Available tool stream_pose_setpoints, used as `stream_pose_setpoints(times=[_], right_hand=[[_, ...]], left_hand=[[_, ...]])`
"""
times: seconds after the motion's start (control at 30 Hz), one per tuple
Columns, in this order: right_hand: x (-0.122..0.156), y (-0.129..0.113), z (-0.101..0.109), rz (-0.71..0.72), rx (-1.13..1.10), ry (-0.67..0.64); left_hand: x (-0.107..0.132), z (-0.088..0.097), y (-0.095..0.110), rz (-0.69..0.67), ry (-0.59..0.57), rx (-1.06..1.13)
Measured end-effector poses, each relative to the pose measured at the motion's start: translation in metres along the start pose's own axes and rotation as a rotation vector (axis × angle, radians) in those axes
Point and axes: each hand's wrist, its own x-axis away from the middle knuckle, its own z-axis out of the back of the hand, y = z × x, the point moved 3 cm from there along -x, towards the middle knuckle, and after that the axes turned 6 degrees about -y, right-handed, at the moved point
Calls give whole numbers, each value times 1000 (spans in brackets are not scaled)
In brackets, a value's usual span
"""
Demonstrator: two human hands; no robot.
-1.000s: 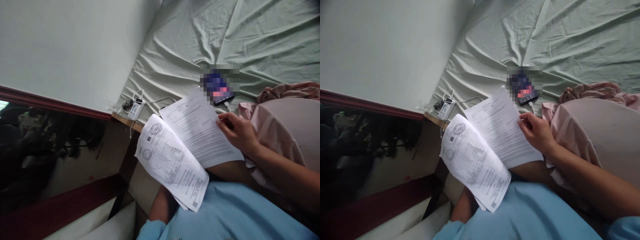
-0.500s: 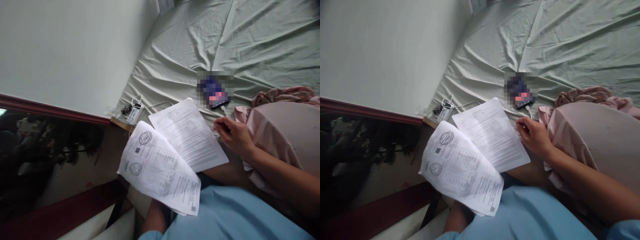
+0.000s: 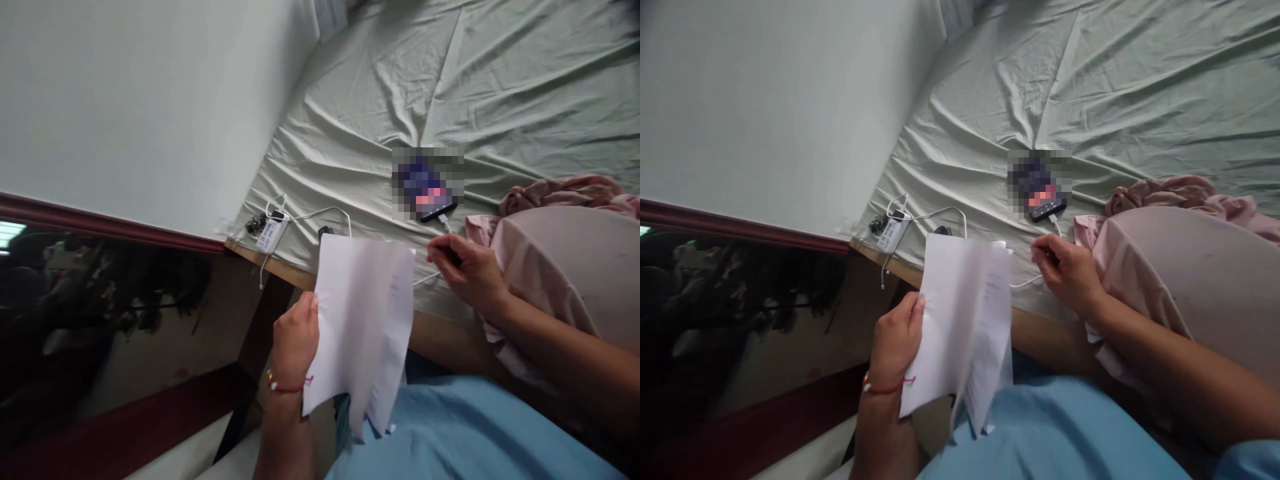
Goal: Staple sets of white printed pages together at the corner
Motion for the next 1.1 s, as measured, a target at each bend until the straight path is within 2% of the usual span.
stream_pose_setpoints(times=[0.13,0.27,0.47,0.6,0.73,0.83,0.93,1.0,1.1], right_hand=[[-2,4,-2,-31,-156,-46],[-5,1,-6,-26,-358,-146],[-2,-9,-13,-33,-622,-384],[1,-9,-16,-103,-717,-489],[3,-2,-15,-248,-816,-427],[3,2,-16,-388,-902,-377],[3,4,-17,-427,-964,-336],[3,6,-18,-425,-986,-312],[5,9,-20,-423,-983,-306]], left_hand=[[15,18,-10,-122,150,338],[30,22,-21,-82,195,628],[30,-1,-21,-61,328,1022],[19,-23,-7,24,301,1301],[11,-44,18,128,239,1552],[7,-61,29,243,282,1726],[9,-76,32,404,329,1828],[11,-79,35,397,302,1845],[13,-77,41,238,185,1891]])
